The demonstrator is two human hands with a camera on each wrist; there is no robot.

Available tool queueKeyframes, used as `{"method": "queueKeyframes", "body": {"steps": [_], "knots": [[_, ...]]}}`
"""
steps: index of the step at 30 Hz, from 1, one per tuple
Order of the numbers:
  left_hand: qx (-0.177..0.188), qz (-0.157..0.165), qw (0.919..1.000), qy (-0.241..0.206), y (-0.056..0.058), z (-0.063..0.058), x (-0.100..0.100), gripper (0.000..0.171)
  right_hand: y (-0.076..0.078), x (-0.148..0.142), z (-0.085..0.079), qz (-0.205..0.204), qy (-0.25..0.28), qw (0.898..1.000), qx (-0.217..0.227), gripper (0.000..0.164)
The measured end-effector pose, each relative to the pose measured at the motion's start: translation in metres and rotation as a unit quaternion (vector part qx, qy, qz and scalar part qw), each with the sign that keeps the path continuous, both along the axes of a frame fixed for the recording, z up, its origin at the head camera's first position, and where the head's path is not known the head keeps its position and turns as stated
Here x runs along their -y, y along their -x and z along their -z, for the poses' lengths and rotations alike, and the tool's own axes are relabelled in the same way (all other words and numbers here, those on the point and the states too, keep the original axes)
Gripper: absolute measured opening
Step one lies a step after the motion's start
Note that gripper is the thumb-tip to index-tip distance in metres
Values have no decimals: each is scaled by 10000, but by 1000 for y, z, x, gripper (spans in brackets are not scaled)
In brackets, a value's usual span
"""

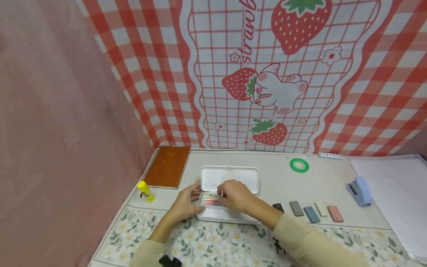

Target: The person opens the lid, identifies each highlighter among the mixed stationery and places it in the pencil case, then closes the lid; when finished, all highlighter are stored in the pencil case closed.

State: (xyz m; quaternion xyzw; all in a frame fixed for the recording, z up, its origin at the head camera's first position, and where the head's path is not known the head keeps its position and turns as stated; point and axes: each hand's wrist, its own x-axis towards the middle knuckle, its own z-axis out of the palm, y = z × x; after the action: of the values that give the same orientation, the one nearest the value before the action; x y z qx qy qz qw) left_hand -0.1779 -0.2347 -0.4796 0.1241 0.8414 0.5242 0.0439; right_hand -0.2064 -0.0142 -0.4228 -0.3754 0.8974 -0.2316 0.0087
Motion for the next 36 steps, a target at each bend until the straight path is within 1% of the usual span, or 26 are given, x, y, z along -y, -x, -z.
{"method": "queueKeyframes", "body": {"steps": [2, 5, 7, 9, 12, 18, 22, 26, 28, 31, 33, 36], "knots": [[9, 2, 10000, 5, -4, -8, -3, 89, -1, 3, 3, 42, -43, 9999, 97, 6], [-4, 5, 10000, -9, -5, -10, -3, 89, -2, 7, 7, 99, -112, 9996, 218, 6], [15, 4, 10000, -20, -4, -10, -4, 89, -3, 8, 11, 169, -196, 9993, 267, 7], [-27, 0, 10000, -2, 0, -1, -1, 90, -4, 9, 13, 206, -259, 9992, 230, 7], [-33, 0, 10000, 23, 1, 1, -1, 89, -5, 10, 15, 252, -343, 9990, 110, 9], [-1, -49, 9998, 174, 1, -1, -1, 90, -6, 11, 16, 304, -427, 9985, -153, 10], [68, -67, 9997, 223, 0, -2, -1, 91, -7, 11, 15, 332, -421, 9984, -194, 12], [70, -65, 9997, 236, 0, -2, -1, 91, -5, 8, 13, 365, -352, 9986, -116, 14], [63, -62, 9997, 225, 0, -1, 0, 91, -3, 5, 9, 402, -289, 9988, -41, 16], [21, -58, 9998, 176, 0, 0, 0, 91, 2, -2, 3, 451, -104, 9989, -59, 18], [34, -67, 9999, 123, 0, 1, 0, 91, 5, -10, -2, 550, 47, 9984, -137, 19], [-11, -67, 9999, 77, 1, 2, 0, 91, 13, -26, -8, 778, 288, 9957, -419, 20]]}}
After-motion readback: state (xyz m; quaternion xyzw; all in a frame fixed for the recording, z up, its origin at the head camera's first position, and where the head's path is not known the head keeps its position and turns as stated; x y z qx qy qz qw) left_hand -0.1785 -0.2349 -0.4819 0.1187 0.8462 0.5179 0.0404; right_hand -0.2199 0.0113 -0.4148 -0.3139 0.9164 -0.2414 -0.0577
